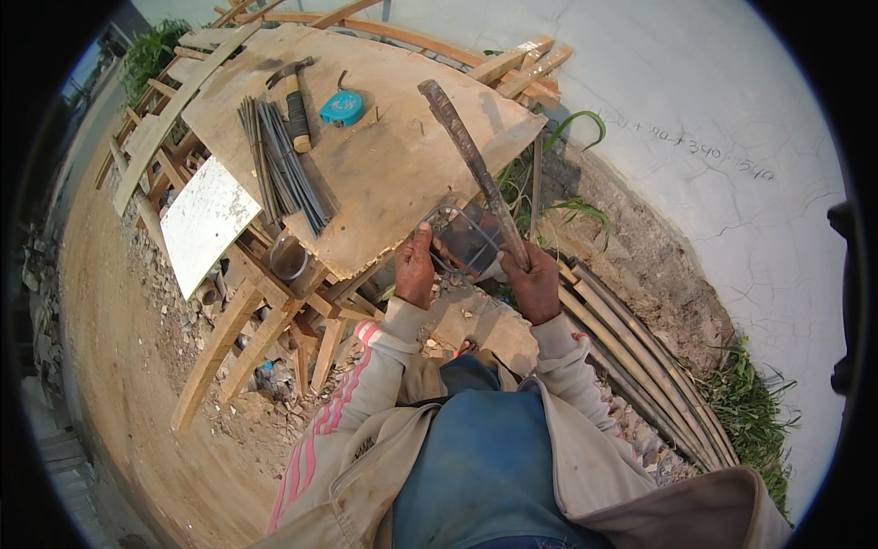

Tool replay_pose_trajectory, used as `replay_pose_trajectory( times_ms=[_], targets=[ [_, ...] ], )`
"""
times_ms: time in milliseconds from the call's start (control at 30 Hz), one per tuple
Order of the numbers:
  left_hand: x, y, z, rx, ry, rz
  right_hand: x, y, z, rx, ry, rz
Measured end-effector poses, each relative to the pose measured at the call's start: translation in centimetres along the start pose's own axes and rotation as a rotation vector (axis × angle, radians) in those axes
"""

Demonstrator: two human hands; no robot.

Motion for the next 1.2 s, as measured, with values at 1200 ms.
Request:
replay_pose_trajectory(
  times_ms=[1200],
  targets=[
    [0.2,-2.8,-1.6,0.099,0.444,0.116,-6.7,5.3,-15.2,-0.595,-0.336,0.0]
  ],
)
Point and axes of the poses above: each hand's wrist, its own x-axis towards the middle knuckle, its own z-axis out of the palm, y = z × x, the point moved 8 cm from there along x, towards the middle knuckle, and after that the axes turned 1 degree about y, right-handed, at the moved point
